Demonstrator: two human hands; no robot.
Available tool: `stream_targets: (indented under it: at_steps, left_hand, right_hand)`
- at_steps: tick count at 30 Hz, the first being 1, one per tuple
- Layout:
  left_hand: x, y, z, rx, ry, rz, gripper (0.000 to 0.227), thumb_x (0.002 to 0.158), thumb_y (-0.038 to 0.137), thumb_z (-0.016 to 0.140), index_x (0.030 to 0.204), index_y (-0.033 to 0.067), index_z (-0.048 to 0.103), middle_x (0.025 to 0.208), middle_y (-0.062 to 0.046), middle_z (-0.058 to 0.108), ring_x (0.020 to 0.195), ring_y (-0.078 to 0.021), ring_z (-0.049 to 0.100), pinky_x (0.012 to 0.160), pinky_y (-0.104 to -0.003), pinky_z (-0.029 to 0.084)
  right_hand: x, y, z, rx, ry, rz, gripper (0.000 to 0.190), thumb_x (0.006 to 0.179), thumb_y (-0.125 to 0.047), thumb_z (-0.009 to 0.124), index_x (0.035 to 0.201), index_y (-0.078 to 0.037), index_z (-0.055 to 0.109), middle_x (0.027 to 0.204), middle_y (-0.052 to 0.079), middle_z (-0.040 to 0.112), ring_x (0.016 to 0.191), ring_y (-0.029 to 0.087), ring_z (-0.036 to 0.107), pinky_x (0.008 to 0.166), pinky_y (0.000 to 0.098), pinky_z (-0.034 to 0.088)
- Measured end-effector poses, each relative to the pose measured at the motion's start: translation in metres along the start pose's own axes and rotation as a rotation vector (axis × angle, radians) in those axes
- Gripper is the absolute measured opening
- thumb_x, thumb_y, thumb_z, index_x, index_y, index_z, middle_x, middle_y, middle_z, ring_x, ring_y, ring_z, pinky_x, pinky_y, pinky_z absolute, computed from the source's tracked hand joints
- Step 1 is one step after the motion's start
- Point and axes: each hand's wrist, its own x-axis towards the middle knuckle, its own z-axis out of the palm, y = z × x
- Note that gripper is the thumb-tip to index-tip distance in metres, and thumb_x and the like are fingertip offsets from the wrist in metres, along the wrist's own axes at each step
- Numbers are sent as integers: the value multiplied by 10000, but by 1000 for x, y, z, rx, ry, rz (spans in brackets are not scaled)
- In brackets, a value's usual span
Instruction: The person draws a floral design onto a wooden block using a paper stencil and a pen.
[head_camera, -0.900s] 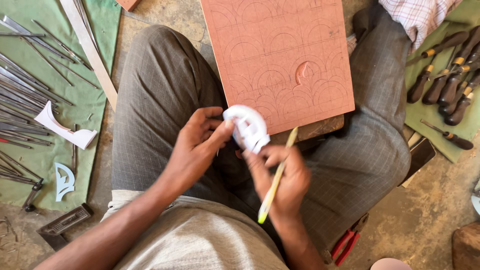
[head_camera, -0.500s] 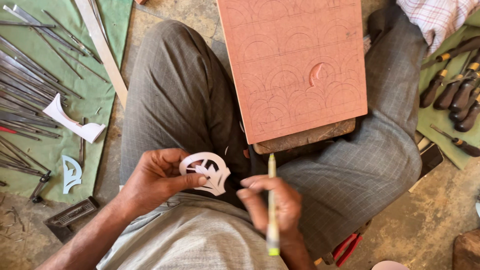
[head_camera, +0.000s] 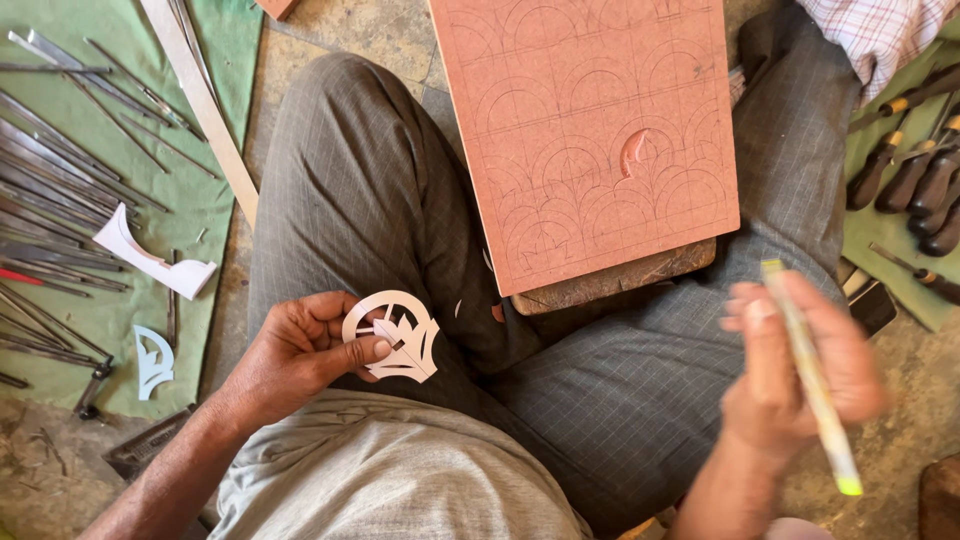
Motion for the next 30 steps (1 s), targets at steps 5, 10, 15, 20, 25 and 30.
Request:
stream_targets:
  at_steps: [5, 10, 15, 20, 25, 30]
  left_hand:
    - [3, 1, -6, -36, -44, 7, 169, 872, 73, 746, 987, -49, 722, 905, -131, 814, 801, -139, 770, 694, -310, 688]
    - [5, 1, -7, -60, -37, -22, 207, 863, 52, 740, 1045, -46, 725, 914, -134, 807, 804, -157, 773, 676, -323, 687]
    - [6, 0, -10, -80, -56, -13, 209, 873, 22, 736, 1064, -62, 721, 929, -143, 805, 810, -175, 774, 679, -332, 687]
    - [7, 0, -12, -97, -38, -75, 217, 871, 12, 727, 1075, -63, 721, 928, -150, 807, 813, -183, 775, 685, -338, 681]
    - [6, 1, -9, -105, -37, -58, 206, 885, 17, 716, 1077, -55, 726, 938, -146, 805, 823, -185, 771, 694, -342, 680]
    - [6, 15, 20, 10, -129, 5, 182, 894, 58, 699, 1047, -34, 734, 978, -140, 837, 841, -182, 810, 736, -347, 670]
  right_hand:
    - [6, -2, -17, -13, 150, 123, 172, 1119, 58, 698, 1276, 115, 660, 1012, 280, 721, 807, 245, 741, 698, 319, 630]
    - [-12, 21, -23, 48, 43, 93, 120, 1161, 26, 702, 1233, 119, 677, 1017, 287, 728, 826, 268, 743, 752, 335, 645]
    - [-16, 33, -30, -11, 101, 115, 141, 1162, 33, 644, 1281, 107, 663, 1051, 302, 720, 844, 274, 732, 745, 342, 628]
    - [-1, 21, -46, 30, 292, 211, 146, 1191, -44, 602, 1308, 27, 652, 1029, 251, 738, 779, 234, 732, 669, 309, 608]
    - [-4, 17, -33, 61, 195, 207, 19, 1168, 9, 637, 1172, 23, 624, 1016, 267, 722, 793, 262, 740, 682, 360, 633]
    - [-36, 0, 28, 376, -88, 313, 200, 961, 28, 747, 1126, -11, 641, 1118, 250, 733, 899, 226, 763, 821, 371, 670]
